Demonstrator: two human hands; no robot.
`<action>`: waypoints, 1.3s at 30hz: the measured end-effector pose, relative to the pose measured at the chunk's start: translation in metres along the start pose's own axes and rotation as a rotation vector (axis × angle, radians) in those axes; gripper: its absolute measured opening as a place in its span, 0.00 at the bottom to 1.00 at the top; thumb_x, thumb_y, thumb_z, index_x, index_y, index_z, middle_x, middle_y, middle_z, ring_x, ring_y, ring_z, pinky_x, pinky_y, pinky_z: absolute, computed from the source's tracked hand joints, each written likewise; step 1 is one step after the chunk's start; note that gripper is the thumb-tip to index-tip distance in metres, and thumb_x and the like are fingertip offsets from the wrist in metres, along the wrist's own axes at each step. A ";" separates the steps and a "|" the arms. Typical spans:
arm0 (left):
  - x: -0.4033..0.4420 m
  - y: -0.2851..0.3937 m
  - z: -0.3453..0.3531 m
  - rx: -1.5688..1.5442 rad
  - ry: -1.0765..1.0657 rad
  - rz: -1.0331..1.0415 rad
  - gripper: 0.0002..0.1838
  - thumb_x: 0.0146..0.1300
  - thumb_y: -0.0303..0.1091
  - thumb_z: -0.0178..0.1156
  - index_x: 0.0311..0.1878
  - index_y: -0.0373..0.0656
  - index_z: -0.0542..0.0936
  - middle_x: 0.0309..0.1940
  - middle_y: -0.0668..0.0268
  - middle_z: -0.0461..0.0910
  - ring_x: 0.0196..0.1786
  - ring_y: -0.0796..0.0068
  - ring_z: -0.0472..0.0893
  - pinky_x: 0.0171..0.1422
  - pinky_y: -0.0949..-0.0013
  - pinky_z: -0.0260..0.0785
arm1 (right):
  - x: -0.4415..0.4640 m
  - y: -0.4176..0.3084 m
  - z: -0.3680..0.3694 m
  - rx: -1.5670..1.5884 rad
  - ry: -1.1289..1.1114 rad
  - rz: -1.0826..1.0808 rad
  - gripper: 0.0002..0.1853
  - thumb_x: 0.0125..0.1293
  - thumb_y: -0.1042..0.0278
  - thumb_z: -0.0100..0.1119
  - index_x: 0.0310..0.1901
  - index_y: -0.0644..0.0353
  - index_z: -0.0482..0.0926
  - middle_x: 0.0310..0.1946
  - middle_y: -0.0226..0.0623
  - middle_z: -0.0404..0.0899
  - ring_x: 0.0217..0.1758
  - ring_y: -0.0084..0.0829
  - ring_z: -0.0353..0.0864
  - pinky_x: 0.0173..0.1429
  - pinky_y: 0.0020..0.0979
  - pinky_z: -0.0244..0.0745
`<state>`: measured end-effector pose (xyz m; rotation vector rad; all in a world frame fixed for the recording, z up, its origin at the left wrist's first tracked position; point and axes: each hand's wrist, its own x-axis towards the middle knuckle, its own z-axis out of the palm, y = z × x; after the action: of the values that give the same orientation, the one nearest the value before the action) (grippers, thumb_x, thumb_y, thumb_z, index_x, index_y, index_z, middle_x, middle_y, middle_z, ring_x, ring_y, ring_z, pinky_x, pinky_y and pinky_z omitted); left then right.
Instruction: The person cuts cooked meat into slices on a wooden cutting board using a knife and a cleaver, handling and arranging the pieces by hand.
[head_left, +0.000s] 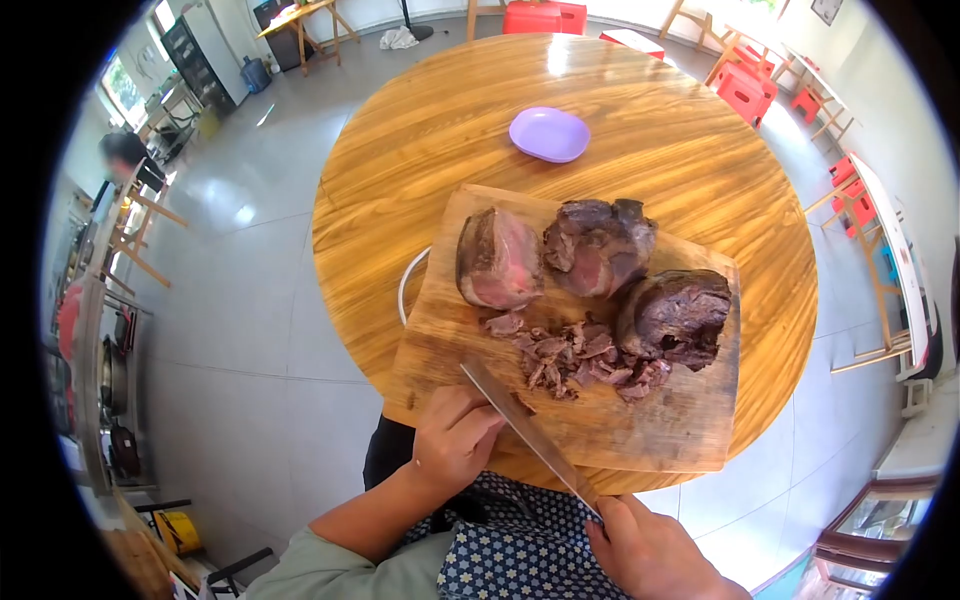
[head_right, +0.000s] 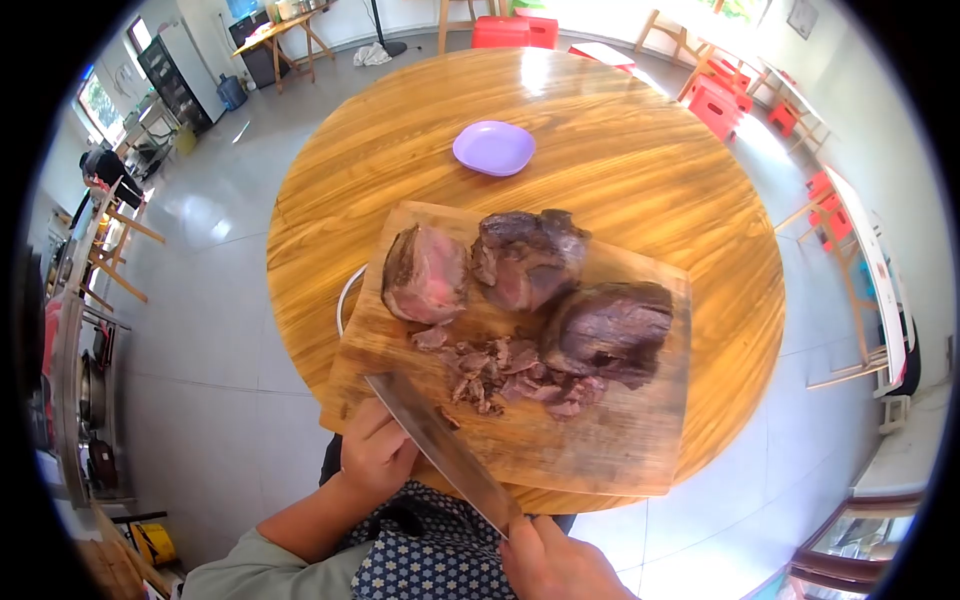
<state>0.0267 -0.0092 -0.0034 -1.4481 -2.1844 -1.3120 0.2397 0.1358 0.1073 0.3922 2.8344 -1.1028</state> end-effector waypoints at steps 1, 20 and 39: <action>-0.001 0.000 -0.001 -0.001 0.001 -0.006 0.10 0.53 0.19 0.71 0.39 0.39 0.84 0.38 0.59 0.84 0.39 0.55 0.81 0.43 0.60 0.71 | 0.000 -0.001 0.000 -0.004 -0.010 0.006 0.12 0.70 0.74 0.60 0.51 0.63 0.71 0.36 0.56 0.76 0.33 0.60 0.79 0.32 0.52 0.75; -0.002 -0.002 0.001 -0.006 0.018 -0.001 0.14 0.49 0.23 0.67 0.43 0.40 0.87 0.41 0.63 0.86 0.42 0.61 0.84 0.45 0.61 0.73 | 0.009 -0.014 -0.039 -0.123 -0.379 0.165 0.27 0.66 0.77 0.54 0.66 0.73 0.62 0.40 0.61 0.76 0.34 0.61 0.81 0.35 0.53 0.77; -0.001 -0.002 -0.006 -0.118 -0.004 -0.044 0.08 0.61 0.26 0.69 0.43 0.41 0.84 0.42 0.60 0.84 0.44 0.56 0.82 0.49 0.58 0.72 | 0.050 0.048 -0.015 0.584 0.007 0.102 0.10 0.79 0.71 0.49 0.56 0.62 0.70 0.29 0.37 0.78 0.18 0.33 0.76 0.22 0.32 0.70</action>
<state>0.0238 -0.0144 -0.0015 -1.4514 -2.1869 -1.4770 0.2043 0.1905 0.0793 0.5629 2.4091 -1.8909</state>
